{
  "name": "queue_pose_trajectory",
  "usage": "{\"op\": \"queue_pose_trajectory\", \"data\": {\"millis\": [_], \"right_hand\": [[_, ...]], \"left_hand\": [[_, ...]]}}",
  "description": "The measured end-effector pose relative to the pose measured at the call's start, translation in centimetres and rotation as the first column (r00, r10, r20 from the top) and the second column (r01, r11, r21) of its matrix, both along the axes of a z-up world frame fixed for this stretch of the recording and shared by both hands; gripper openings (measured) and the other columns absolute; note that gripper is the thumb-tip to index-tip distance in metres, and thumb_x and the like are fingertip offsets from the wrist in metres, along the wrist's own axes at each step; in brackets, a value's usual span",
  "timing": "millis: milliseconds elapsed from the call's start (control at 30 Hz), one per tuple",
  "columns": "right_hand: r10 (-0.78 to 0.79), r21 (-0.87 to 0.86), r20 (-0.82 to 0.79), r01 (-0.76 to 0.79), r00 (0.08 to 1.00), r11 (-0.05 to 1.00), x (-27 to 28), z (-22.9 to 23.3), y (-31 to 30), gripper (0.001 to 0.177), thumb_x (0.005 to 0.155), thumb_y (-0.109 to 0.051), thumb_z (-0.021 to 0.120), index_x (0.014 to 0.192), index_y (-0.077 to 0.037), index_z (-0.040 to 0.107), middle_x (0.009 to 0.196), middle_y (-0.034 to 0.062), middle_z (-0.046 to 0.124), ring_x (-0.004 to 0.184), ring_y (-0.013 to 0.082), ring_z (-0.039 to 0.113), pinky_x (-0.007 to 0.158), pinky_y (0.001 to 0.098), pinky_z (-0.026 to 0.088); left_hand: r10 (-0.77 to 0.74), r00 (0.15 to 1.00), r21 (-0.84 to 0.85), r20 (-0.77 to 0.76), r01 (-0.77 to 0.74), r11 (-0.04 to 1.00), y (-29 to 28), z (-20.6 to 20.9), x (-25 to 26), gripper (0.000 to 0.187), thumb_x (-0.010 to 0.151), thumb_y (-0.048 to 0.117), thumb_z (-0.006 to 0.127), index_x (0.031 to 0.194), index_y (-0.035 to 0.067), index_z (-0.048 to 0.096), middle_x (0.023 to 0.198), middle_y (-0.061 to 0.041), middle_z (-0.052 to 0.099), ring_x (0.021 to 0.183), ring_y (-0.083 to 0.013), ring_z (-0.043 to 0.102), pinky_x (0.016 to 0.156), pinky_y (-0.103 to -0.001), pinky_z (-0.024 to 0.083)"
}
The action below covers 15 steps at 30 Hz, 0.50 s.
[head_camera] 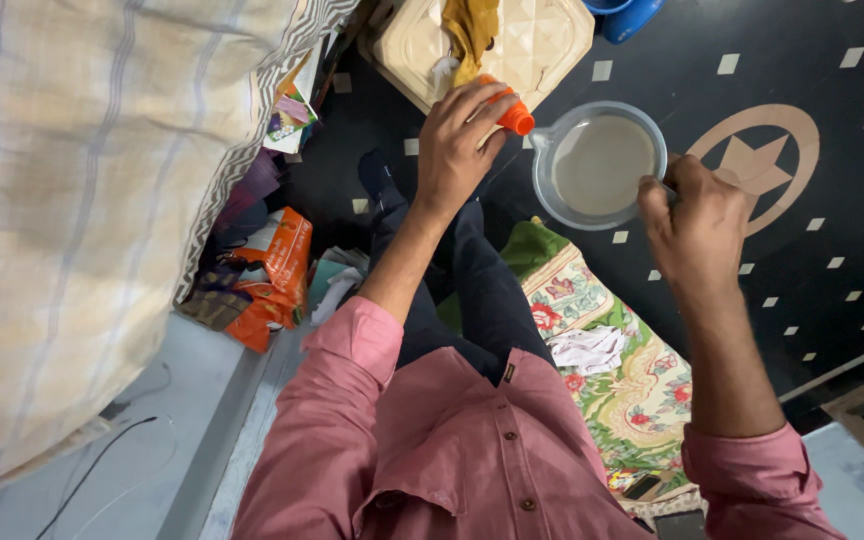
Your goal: The person wipes the surface of a flat-screen television with a yellow cloth. They then pick up a small orange bottle and a white mug, pouring liquid from the bottle into the mug.
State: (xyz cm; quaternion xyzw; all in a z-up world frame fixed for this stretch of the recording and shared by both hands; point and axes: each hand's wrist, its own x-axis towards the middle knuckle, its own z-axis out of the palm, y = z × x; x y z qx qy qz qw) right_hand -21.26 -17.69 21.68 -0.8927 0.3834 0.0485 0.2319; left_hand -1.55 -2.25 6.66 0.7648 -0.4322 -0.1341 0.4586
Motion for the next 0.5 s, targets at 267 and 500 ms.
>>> {"op": "queue_pose_trajectory", "data": {"millis": [267, 500], "right_hand": [[-0.022, -0.01, 0.013, 0.023, 1.0, 1.0, 0.4, -0.1, 0.3, 0.02, 0.102, -0.014, 0.069, 0.104, 0.006, 0.07, 0.081, 0.0206, 0.068, 0.072, 0.0356, 0.069, 0.07, 0.0444, 0.053], [-0.026, 0.003, 0.022, 0.026, 0.999, 1.0, 0.7, -0.6, 0.5, 0.022, 0.104, -0.013, 0.07, 0.096, 0.006, 0.065, 0.084, 0.0214, 0.068, 0.076, 0.0376, 0.069, 0.072, 0.046, 0.052]], "left_hand": [[0.028, 0.999, -0.002, -0.031, -0.029, 1.0, -0.2, -0.1, -0.1, 0.047, 0.078, 0.003, 0.087, 0.121, 0.013, 0.072, 0.126, -0.001, 0.069, 0.122, -0.025, 0.065, 0.105, -0.038, 0.055], [0.048, 0.993, -0.04, -0.108, -0.053, 0.998, -0.1, -1.6, -0.1, 0.05, 0.081, 0.001, 0.087, 0.126, 0.011, 0.07, 0.131, -0.003, 0.068, 0.122, -0.0239, 0.068, 0.105, -0.035, 0.057]]}}
